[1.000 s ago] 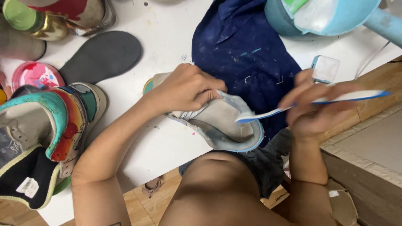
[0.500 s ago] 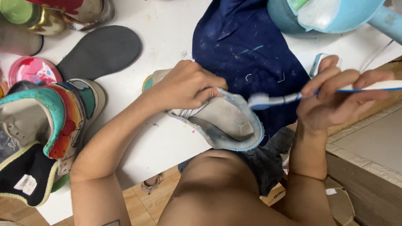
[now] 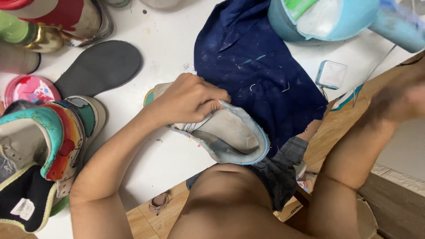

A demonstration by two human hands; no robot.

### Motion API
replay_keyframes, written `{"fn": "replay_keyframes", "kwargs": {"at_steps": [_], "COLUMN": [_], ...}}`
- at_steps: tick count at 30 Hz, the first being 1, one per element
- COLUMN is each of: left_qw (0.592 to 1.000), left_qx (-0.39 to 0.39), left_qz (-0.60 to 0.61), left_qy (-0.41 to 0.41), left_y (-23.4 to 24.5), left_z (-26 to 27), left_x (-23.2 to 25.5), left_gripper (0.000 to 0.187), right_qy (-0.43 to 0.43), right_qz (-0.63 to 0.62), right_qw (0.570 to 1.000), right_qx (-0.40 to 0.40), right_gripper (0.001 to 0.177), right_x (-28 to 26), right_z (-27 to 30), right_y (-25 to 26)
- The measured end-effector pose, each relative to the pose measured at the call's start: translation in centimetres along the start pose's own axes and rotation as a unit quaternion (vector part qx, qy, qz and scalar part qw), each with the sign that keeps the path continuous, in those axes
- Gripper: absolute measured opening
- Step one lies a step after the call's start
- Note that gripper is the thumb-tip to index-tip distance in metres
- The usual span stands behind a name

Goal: The person uses a toothbrush to scrub the inside of a colorful sneaker, repeatedly dipping the brush into a blue container of cleaning solution. The person holds the shoe open with one hand while scrubbing the inner lining and tongue area.

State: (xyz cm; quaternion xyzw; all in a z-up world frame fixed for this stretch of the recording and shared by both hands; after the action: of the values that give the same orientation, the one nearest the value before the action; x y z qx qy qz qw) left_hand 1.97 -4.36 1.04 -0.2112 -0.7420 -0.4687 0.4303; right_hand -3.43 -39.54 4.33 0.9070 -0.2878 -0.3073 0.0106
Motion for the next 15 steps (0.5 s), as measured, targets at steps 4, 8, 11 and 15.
{"fn": "replay_keyframes", "kwargs": {"at_steps": [4,8,11,15], "left_qw": [0.999,0.999,0.999,0.999], "left_qx": [-0.004,-0.007,-0.008,-0.016], "left_qz": [-0.026,-0.024,-0.026,-0.028], "left_qy": [-0.037,-0.036,-0.035,-0.022], "left_y": [0.2,0.1,0.0,0.1], "left_z": [-0.1,-0.1,0.0,-0.1], "left_x": [0.3,0.1,-0.1,-0.3], "left_gripper": [0.016,0.014,0.017,0.019], "right_qy": [-0.045,0.07,0.071,0.068], "right_qz": [0.197,0.296,0.347,0.391], "right_qw": [0.979,0.938,0.925,0.908], "right_qx": [-0.022,-0.166,-0.136,-0.136], "right_gripper": [0.016,0.041,0.019,0.029], "right_x": [4.7,-0.3,1.3,2.6], "right_z": [-0.3,-3.3,-2.7,-1.9], "right_y": [1.6,-2.4,-2.0,-2.0]}}
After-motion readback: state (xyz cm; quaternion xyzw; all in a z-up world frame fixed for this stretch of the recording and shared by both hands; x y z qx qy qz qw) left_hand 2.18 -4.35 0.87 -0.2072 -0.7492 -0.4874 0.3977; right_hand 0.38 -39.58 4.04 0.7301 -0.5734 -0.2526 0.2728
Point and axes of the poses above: each hand's wrist, its own z-axis away from the middle knuckle, its own y-axis out of the back of the hand, x = y × z, the point moved 5 cm from there along -z, towards the middle knuckle, and after that the axes turned 9 degrees about z, right-handed, at the moved point
